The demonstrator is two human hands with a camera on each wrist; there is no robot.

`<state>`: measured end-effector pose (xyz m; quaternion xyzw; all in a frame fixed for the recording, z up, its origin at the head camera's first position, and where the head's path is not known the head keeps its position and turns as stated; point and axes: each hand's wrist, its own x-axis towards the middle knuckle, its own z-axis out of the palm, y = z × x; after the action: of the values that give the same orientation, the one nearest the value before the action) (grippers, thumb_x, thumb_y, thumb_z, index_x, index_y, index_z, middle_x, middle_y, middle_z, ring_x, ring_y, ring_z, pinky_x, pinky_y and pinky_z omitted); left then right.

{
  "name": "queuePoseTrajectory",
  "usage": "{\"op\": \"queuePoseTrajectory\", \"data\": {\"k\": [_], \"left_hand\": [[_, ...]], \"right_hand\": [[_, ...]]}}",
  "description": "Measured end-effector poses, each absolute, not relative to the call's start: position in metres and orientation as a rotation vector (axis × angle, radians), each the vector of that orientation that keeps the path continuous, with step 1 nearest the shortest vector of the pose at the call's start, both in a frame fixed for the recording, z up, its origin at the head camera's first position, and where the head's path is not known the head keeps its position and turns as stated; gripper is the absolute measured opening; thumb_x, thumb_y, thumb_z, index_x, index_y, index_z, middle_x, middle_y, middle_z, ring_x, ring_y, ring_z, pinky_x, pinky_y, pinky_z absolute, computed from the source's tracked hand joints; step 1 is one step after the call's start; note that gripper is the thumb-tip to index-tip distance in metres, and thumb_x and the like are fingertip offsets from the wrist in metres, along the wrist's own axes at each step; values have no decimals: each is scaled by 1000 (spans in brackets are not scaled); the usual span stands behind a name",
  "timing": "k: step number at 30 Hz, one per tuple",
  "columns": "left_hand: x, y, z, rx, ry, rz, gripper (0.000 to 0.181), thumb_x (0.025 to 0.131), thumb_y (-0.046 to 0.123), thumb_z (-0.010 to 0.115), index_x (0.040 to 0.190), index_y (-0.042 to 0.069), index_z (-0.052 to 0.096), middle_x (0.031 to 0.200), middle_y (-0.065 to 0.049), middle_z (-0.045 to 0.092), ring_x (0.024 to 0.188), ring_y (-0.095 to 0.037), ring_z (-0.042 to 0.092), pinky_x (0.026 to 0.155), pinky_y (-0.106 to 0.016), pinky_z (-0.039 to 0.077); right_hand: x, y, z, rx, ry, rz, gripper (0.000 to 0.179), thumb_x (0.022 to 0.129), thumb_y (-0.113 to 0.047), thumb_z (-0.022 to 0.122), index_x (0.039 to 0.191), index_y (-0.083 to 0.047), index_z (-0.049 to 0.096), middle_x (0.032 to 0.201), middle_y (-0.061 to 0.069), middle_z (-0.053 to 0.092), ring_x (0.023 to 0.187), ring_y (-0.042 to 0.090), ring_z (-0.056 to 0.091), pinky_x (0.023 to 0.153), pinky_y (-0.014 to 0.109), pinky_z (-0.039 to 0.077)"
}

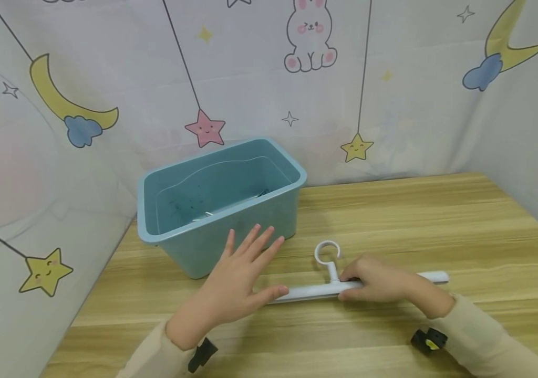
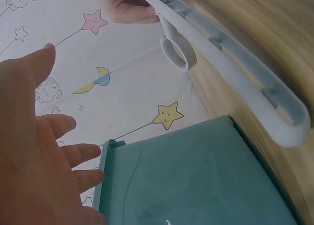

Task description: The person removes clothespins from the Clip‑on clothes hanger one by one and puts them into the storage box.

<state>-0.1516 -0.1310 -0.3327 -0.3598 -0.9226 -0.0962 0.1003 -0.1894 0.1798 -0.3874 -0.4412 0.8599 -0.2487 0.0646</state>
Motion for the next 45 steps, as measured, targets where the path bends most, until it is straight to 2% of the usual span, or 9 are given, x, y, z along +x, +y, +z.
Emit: {"op": "queuePoseTrajectory", "data": {"k": [8,20,35,40,45], "left_hand": [[-151,-131,-334,-1051,-2738,-289,79,91,60,53,153,18,26,158,-8,22,146,-33,15,110,-67,6],[-154,-132,-337,-1037,-2762,-289,79,91,61,51,153,19,25,159,-8,21,147,-32,15,110,-67,6],[-154,-134,-343,-1014,-2786,-273,79,91,62,51,153,22,25,159,-9,19,146,-36,12,108,-69,5],[-156,-134,-343,-1012,-2765,-262,79,91,62,52,153,22,26,159,-10,20,146,-37,14,108,-70,7],[-158,-134,-343,-1014,-2758,-262,79,91,62,51,153,21,26,159,-11,20,146,-37,13,107,-70,6]], "right_hand": [[-188,179,-390,-1338,2617,-751,17,86,-30,72,75,-18,65,72,-15,48,65,-3,38,57,17,37],[-190,178,-391,-1298,2614,-707,27,82,-33,76,67,-19,58,63,-17,40,58,-4,31,52,16,29],[-191,175,-395,-1144,2599,-702,18,77,-31,80,75,-17,69,66,-17,51,59,-3,39,52,18,37],[-191,177,-392,-1122,2579,-766,24,77,-35,80,81,-13,71,70,-15,56,61,-3,44,54,19,42],[-190,188,-381,-1138,2642,-754,39,82,-40,75,94,-4,70,79,-8,59,71,3,51,63,23,47]]}}
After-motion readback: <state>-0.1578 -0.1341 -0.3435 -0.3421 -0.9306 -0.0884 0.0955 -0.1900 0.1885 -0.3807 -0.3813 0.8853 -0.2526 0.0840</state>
